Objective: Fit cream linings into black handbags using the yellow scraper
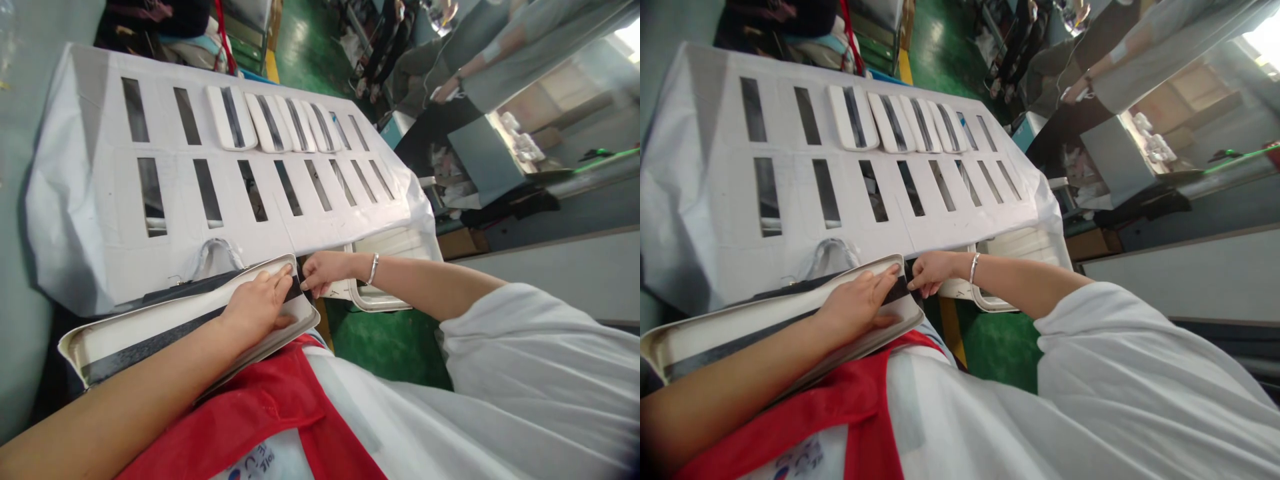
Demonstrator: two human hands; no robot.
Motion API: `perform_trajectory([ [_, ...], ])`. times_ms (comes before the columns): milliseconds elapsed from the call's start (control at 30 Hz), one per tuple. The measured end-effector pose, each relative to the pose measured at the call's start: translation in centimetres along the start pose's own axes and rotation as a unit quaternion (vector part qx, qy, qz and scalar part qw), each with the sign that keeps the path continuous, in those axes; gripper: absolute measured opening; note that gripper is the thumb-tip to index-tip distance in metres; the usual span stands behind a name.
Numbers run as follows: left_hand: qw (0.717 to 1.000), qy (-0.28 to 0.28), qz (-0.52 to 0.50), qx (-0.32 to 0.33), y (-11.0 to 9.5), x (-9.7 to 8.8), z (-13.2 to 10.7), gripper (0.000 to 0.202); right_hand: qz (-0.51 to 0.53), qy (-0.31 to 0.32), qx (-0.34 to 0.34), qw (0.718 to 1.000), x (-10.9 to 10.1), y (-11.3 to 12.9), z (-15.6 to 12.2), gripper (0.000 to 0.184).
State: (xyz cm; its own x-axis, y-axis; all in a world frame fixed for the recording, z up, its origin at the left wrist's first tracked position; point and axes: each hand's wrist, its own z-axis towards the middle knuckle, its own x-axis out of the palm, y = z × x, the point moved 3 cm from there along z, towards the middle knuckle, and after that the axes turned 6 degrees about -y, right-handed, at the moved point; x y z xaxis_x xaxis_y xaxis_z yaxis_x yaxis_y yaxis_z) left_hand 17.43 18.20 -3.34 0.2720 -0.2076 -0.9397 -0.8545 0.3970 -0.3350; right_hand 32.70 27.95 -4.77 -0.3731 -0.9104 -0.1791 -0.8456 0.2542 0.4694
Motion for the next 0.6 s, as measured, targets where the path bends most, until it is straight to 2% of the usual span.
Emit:
perform_trajectory([
  [133, 1.0, -0.002, -0.001, 0.007, 0.2, 0.1, 0.0, 0.062, 0.024, 0.077, 0.007, 0.997, -0.6, 0.1, 0.4, 0.042],
  [233, 1.0, -0.003, 0.0, 0.008, 0.1, 0.0, 0.0, 0.06, 0.027, 0.073, 0.013, 0.997, -0.5, 0.1, 0.5, 0.041],
  [400, 1.0, 0.026, -0.002, -0.002, -0.2, -0.4, 0.3, 0.052, -0.078, -0.043, -0.023, 0.996, 0.3, 0.5, 0.1, 0.031],
  [500, 0.999, 0.029, -0.019, -0.02, -0.1, -0.5, 0.5, 0.057, -0.149, -0.129, -0.099, 0.975, 1.0, 0.2, -0.5, 0.029],
  [600, 0.998, -0.009, -0.057, -0.023, -0.3, -0.5, 0.3, 0.069, -0.16, -0.225, -0.161, 0.948, 1.9, -0.9, -1.2, 0.028],
])
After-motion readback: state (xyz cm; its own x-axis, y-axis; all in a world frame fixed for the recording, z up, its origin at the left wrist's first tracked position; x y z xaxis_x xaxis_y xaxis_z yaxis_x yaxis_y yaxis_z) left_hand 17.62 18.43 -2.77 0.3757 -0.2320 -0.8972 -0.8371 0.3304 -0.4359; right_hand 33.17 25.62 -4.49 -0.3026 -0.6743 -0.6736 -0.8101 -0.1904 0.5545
